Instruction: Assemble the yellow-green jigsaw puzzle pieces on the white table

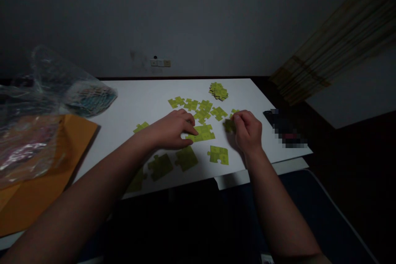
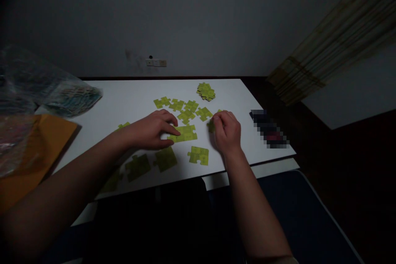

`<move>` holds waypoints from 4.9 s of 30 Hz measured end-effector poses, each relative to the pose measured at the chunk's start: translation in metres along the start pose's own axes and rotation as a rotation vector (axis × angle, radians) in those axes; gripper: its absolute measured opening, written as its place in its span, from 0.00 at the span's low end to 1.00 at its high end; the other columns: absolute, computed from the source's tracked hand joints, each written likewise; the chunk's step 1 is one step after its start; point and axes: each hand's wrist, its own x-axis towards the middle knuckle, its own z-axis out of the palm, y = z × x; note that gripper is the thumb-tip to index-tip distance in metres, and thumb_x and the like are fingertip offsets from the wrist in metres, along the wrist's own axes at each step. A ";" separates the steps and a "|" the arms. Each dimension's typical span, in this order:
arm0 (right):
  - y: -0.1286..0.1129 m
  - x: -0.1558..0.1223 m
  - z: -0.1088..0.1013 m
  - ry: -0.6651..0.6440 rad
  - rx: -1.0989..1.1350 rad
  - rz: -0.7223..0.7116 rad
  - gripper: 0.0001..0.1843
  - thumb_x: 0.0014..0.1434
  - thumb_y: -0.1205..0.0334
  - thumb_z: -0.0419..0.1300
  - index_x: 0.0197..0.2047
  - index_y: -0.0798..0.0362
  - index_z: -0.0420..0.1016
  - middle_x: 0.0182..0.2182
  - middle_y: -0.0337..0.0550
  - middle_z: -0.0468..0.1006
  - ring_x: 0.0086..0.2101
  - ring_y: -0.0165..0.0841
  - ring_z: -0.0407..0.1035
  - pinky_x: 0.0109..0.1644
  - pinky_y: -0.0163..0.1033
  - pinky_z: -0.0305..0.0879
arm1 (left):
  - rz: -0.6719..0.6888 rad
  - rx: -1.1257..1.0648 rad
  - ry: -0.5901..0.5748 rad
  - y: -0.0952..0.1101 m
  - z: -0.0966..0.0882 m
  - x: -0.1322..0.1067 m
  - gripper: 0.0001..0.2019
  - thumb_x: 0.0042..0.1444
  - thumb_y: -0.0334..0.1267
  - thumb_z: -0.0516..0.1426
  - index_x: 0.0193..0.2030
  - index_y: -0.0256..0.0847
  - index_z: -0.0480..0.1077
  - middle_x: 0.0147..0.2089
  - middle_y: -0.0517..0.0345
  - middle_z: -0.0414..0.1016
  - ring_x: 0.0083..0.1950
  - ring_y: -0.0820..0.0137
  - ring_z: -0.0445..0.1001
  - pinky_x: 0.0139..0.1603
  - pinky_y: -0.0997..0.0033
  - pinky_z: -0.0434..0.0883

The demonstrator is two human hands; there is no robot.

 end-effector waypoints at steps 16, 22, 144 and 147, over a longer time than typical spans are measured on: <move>0.030 -0.019 -0.050 -0.200 -0.245 -0.052 0.31 0.58 0.67 0.63 0.65 0.45 0.79 0.57 0.54 0.82 0.60 0.59 0.72 0.64 0.73 0.72 | -0.029 -0.063 0.004 0.001 -0.002 -0.003 0.17 0.61 0.44 0.66 0.55 0.51 0.88 0.61 0.48 0.81 0.62 0.52 0.76 0.69 0.46 0.70; 0.026 -0.019 -0.039 -0.349 -0.298 -0.086 0.29 0.68 0.54 0.68 0.70 0.44 0.76 0.62 0.57 0.82 0.64 0.65 0.67 0.66 0.77 0.69 | -0.028 -0.085 0.015 -0.002 0.002 -0.004 0.15 0.61 0.44 0.67 0.54 0.51 0.88 0.61 0.49 0.81 0.63 0.53 0.75 0.69 0.48 0.70; -0.010 -0.062 -0.022 -0.355 -0.312 -0.193 0.21 0.72 0.53 0.62 0.65 0.45 0.83 0.65 0.53 0.82 0.66 0.58 0.73 0.68 0.75 0.72 | -0.436 0.080 -0.047 -0.032 -0.040 -0.044 0.37 0.47 0.64 0.73 0.59 0.45 0.81 0.62 0.41 0.82 0.60 0.43 0.79 0.62 0.47 0.75; -0.012 -0.062 -0.021 -0.367 -0.339 -0.172 0.21 0.73 0.52 0.62 0.65 0.46 0.83 0.67 0.54 0.81 0.68 0.59 0.71 0.67 0.76 0.72 | -0.437 0.110 -0.084 -0.036 -0.037 -0.044 0.37 0.46 0.63 0.74 0.59 0.46 0.81 0.60 0.41 0.81 0.60 0.43 0.78 0.62 0.47 0.74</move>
